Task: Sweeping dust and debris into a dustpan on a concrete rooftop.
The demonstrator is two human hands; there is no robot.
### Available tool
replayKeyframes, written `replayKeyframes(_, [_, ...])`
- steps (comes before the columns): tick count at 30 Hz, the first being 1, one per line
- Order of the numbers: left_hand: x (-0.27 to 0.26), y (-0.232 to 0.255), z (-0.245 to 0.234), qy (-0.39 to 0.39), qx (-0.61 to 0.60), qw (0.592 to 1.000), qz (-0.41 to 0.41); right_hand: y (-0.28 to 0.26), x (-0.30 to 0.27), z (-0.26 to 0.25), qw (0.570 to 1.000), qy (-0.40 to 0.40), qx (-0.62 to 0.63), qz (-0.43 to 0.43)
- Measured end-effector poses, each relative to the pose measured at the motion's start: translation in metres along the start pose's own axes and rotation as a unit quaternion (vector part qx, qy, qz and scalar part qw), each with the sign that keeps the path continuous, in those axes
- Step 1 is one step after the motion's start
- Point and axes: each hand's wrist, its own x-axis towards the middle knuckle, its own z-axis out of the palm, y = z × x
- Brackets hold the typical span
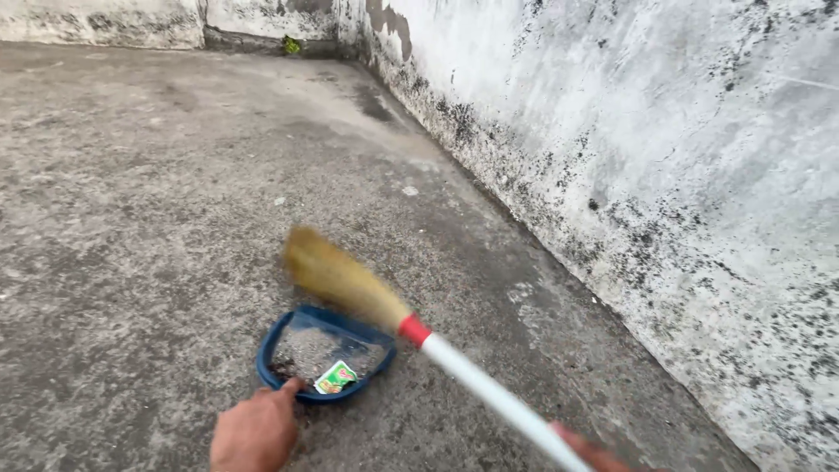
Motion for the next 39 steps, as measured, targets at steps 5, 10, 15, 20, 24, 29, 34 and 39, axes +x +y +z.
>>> replayKeyframes(5, [-0.005,-0.008,-0.001,0.007,-0.001,1.000,0.000,-0.061,-0.017,-0.066,0.973,-0.002,-0.011,0.229])
replayKeyframes(10, [-0.007,-0.002,-0.013,-0.020,0.000,1.000,0.000,0.012,-0.031,-0.044,0.954,-0.082,-0.045,0.286])
replayKeyframes(15, [-0.002,-0.007,-0.007,-0.025,0.007,1.000,-0.005,0.113,-0.065,-0.016,0.949,-0.068,-0.063,0.300])
replayKeyframes(20, [-0.007,-0.004,-0.009,0.011,0.002,1.000,0.001,0.111,-0.076,-0.089,0.944,-0.054,-0.080,0.317])
replayKeyframes(24, [-0.009,-0.002,-0.016,-0.012,0.006,1.000,-0.019,0.022,-0.044,-0.119,0.941,-0.040,-0.090,0.324])
replayKeyframes(29, [0.002,0.008,-0.019,-0.012,-0.013,0.999,-0.027,-0.117,0.017,-0.075,0.939,-0.028,-0.087,0.331])
replayKeyframes(34, [0.009,0.024,-0.037,0.054,-0.038,0.998,-0.007,-0.231,0.051,-0.078,0.948,-0.070,-0.081,0.299])
replayKeyframes(39, [0.000,0.024,-0.052,0.018,-0.041,0.998,-0.039,-0.218,0.085,-0.101,0.964,-0.054,-0.017,0.261])
